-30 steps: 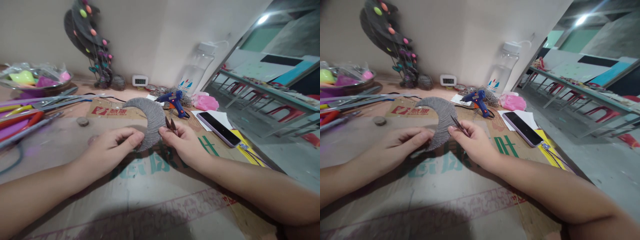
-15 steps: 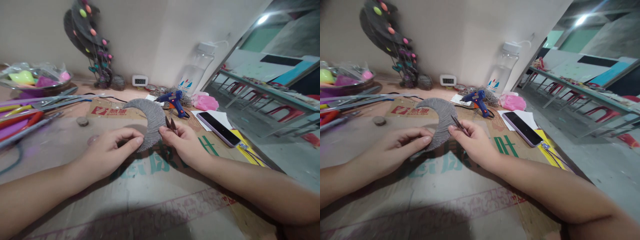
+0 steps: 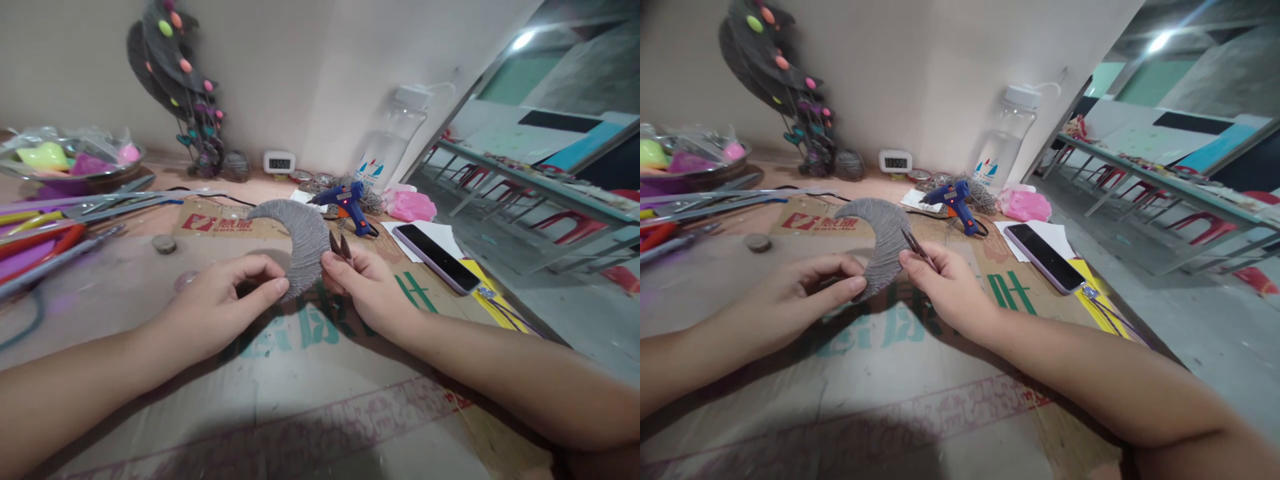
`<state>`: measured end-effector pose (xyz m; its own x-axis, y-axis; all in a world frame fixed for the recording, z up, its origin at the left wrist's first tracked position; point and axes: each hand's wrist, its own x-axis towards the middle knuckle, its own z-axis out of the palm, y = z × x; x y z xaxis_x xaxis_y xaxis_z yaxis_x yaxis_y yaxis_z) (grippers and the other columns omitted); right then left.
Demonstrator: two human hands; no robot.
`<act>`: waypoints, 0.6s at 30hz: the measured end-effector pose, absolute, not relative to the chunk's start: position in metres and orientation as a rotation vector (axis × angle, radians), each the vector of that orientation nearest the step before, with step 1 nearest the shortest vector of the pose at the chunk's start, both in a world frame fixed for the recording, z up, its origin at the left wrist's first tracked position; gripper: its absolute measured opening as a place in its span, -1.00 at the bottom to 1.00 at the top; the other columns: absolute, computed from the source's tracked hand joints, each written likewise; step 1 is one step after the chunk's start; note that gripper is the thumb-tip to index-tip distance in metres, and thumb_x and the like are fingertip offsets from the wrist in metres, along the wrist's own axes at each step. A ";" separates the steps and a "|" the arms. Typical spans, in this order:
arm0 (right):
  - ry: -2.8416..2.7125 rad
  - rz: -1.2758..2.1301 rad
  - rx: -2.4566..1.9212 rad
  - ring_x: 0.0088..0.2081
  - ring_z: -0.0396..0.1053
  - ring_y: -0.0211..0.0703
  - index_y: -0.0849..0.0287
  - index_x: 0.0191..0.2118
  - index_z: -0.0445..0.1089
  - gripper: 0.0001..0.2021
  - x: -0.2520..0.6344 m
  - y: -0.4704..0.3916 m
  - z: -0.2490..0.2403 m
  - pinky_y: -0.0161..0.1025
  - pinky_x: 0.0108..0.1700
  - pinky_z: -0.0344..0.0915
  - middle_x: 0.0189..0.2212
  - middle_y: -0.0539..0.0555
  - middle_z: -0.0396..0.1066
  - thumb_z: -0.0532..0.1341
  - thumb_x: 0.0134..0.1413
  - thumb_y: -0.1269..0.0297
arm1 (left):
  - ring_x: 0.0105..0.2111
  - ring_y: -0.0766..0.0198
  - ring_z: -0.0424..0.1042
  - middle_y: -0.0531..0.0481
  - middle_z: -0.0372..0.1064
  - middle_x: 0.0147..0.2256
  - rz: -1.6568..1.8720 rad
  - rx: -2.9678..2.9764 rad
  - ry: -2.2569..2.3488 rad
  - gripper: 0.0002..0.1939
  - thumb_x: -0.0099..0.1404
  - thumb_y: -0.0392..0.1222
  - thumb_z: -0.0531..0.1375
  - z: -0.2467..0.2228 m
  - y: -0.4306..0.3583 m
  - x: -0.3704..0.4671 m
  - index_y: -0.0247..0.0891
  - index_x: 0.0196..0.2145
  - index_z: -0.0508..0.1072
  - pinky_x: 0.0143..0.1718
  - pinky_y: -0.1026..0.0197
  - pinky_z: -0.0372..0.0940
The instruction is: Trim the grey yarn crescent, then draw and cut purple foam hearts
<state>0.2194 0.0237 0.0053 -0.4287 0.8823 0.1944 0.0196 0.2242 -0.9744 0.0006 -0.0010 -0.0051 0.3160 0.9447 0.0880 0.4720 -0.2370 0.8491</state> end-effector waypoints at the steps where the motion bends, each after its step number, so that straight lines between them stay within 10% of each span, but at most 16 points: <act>1: -1.676 1.309 -0.855 -0.57 -0.04 -0.33 0.09 -0.49 0.20 -0.54 0.220 0.024 0.005 -0.27 -0.51 -0.06 -0.63 -0.15 0.05 0.31 0.20 -0.11 | -0.28 0.18 0.44 0.03 0.52 -0.29 0.812 1.840 1.247 -0.68 0.39 0.11 0.13 -0.005 -0.001 0.001 -0.14 -0.33 0.53 -0.24 0.15 0.30; 18: -1.635 1.294 -0.916 -0.58 -0.08 -0.36 0.11 -0.50 0.16 -0.55 0.220 0.026 0.001 -0.28 -0.53 -0.12 -0.63 -0.17 0.03 0.26 0.25 -0.06 | -0.33 0.16 0.50 0.05 0.58 -0.32 0.773 1.850 1.322 -0.73 0.28 0.13 0.23 -0.002 -0.006 0.000 -0.07 -0.31 0.58 -0.26 0.12 0.38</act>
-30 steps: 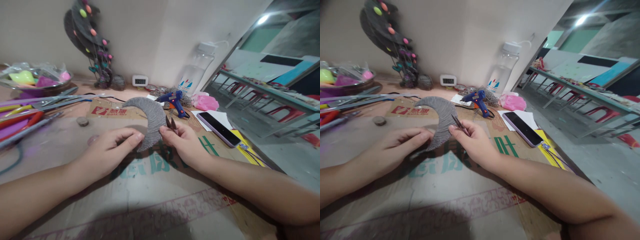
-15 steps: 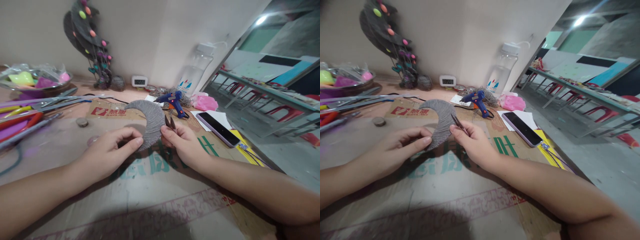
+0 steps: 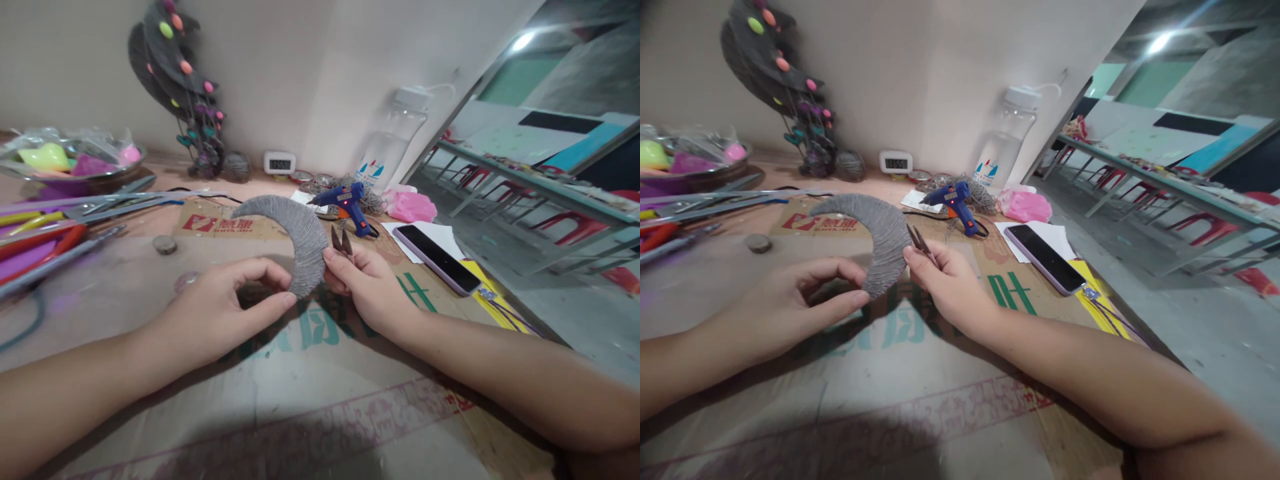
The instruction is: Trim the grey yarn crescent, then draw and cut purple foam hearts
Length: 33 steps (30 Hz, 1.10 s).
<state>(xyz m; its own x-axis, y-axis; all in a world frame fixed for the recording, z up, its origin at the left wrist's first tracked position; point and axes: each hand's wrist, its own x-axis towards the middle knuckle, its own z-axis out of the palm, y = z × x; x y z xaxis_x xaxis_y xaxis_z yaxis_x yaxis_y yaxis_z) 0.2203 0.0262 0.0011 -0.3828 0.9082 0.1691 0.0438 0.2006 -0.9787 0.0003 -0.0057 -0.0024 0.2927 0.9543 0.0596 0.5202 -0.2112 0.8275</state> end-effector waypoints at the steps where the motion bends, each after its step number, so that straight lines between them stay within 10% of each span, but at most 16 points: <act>1: -1.642 1.296 -0.920 -0.58 -0.09 -0.36 0.11 -0.50 0.16 -0.55 0.220 0.026 0.001 -0.28 -0.54 -0.12 -0.63 -0.17 0.03 0.26 0.25 -0.06 | -0.35 0.16 0.49 0.05 0.57 -0.34 0.776 1.862 1.331 -0.73 0.28 0.14 0.23 -0.002 -0.006 0.000 -0.07 -0.32 0.58 -0.28 0.13 0.36; 11: -1.815 1.002 -1.002 -0.45 0.14 -0.27 0.15 -0.30 0.33 -0.60 0.229 0.030 0.004 -0.28 -0.39 0.12 -0.47 -0.07 0.20 0.21 0.28 -0.13 | -0.45 0.24 0.43 0.08 0.49 -0.44 0.871 1.820 1.435 -0.74 0.26 0.11 0.25 -0.005 -0.003 0.002 -0.12 -0.35 0.53 -0.46 0.24 0.25; 17: -2.130 0.443 -0.787 -0.19 0.40 -0.11 0.10 0.07 0.31 -0.78 0.240 0.024 0.002 -0.15 -0.17 0.32 -0.12 0.14 0.46 0.11 0.43 0.16 | -0.45 0.23 0.42 0.08 0.48 -0.45 0.853 1.805 1.464 -0.73 0.24 0.12 0.24 -0.002 -0.003 0.003 -0.12 -0.37 0.52 -0.46 0.22 0.22; 33: -2.381 -0.150 -0.571 -0.38 0.40 -0.10 0.29 -0.06 0.45 -0.85 0.237 0.028 0.001 -0.21 -0.32 0.31 -0.36 0.14 0.52 0.17 0.35 0.41 | -0.50 0.26 0.33 0.12 0.40 -0.51 0.775 1.881 1.490 -0.74 0.23 0.10 0.18 0.003 -0.006 0.005 -0.12 -0.38 0.49 -0.42 0.19 0.16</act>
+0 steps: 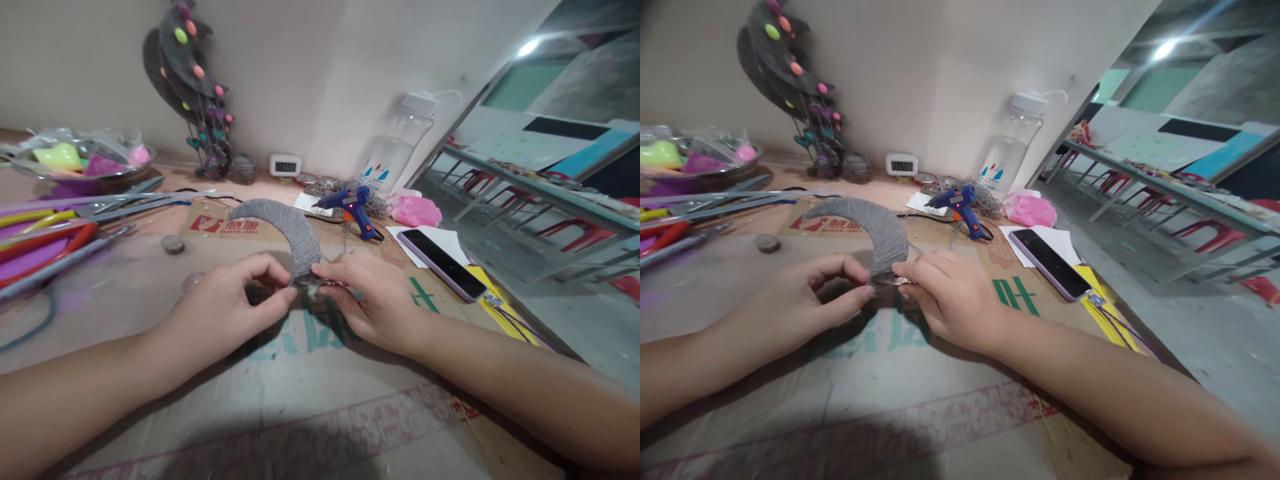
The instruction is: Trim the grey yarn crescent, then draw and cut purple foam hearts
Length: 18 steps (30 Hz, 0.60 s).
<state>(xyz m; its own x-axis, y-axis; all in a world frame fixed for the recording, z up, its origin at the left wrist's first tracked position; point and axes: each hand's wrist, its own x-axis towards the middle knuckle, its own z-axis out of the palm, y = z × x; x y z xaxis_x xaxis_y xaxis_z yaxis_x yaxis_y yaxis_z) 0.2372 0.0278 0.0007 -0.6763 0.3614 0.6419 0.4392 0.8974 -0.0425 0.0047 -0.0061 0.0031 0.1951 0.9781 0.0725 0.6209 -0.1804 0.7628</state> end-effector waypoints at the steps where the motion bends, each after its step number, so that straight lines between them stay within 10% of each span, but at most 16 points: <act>1: -2.385 -0.158 -0.579 -0.38 0.40 -0.11 0.28 -0.07 0.45 -0.85 0.237 0.028 0.001 -0.21 -0.33 0.31 -0.36 0.14 0.52 0.16 0.35 0.42 | -0.51 0.26 0.32 0.12 0.39 -0.52 0.781 1.884 1.483 -0.74 0.23 0.10 0.18 0.003 -0.006 0.005 -0.12 -0.38 0.49 -0.43 0.19 0.16; 18: -2.409 -0.228 -0.534 -0.38 0.39 -0.13 0.27 -0.07 0.44 -0.86 0.234 0.026 0.004 -0.23 -0.34 0.30 -0.36 0.12 0.54 0.14 0.37 0.43 | -0.52 0.28 0.32 0.12 0.39 -0.51 0.835 1.938 1.425 -0.77 0.25 0.05 0.18 -0.001 -0.006 0.005 -0.13 -0.38 0.49 -0.46 0.22 0.18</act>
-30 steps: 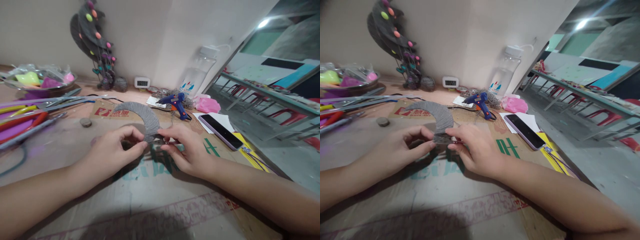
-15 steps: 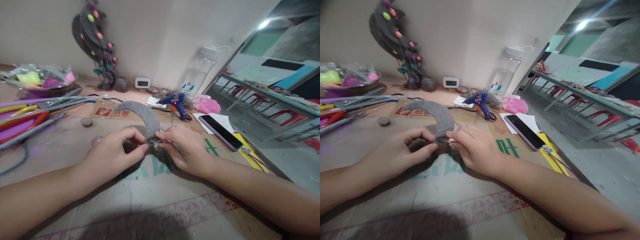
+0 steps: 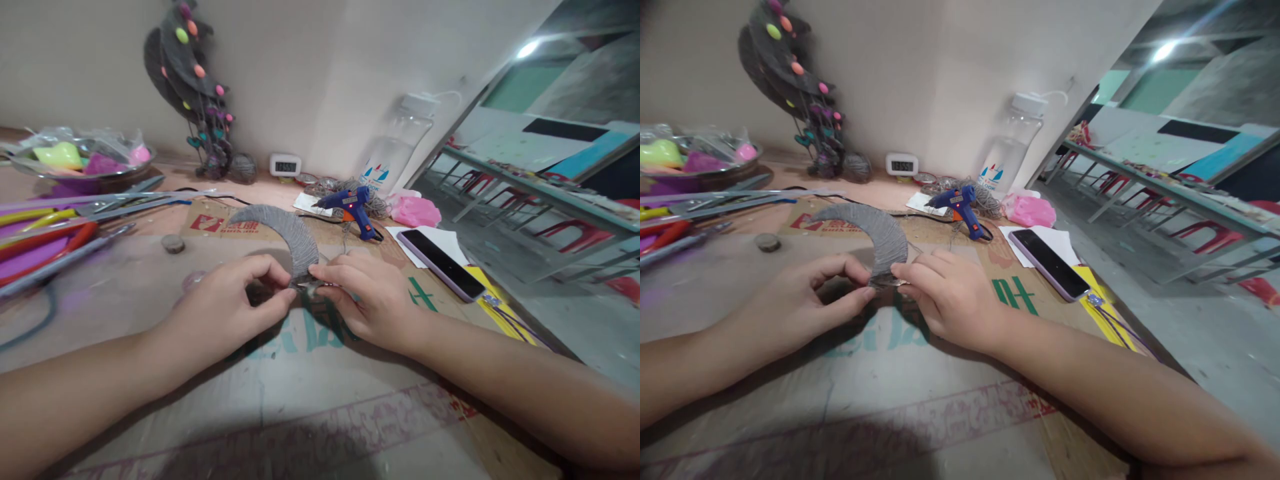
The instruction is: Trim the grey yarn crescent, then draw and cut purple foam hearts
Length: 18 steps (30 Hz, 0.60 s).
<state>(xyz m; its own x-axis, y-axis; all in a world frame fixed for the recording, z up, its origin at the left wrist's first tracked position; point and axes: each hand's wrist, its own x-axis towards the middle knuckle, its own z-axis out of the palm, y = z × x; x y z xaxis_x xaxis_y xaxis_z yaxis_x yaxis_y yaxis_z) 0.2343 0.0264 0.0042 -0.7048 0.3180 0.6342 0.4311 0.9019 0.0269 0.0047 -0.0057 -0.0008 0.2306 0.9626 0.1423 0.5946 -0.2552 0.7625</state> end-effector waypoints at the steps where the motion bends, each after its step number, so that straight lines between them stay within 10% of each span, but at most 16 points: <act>1: -2.413 -0.237 -0.538 -0.38 0.39 -0.13 0.27 -0.07 0.44 -0.85 0.234 0.026 0.005 -0.23 -0.34 0.30 -0.36 0.12 0.54 0.14 0.37 0.44 | -0.51 0.27 0.32 0.12 0.39 -0.51 0.836 1.935 1.429 -0.77 0.25 0.05 0.18 -0.001 -0.006 0.005 -0.13 -0.38 0.49 -0.45 0.22 0.18; 18: -2.401 -0.105 -0.589 -0.41 0.40 -0.17 0.25 -0.08 0.48 -0.85 0.237 0.030 -0.001 -0.26 -0.38 0.26 -0.37 0.10 0.53 0.16 0.35 0.42 | -0.49 0.25 0.37 0.09 0.45 -0.48 0.828 1.926 1.461 -0.78 0.24 0.04 0.19 -0.002 -0.005 0.005 -0.12 -0.38 0.50 -0.43 0.19 0.20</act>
<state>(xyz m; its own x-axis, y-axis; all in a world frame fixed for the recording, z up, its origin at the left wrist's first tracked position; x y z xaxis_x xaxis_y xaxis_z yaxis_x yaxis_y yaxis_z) 0.2371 0.0299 -0.0008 -0.6843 0.3862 0.6186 0.4386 0.8956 -0.0739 0.0046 -0.0053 -0.0017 0.2085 0.9691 0.1315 0.6107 -0.2341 0.7564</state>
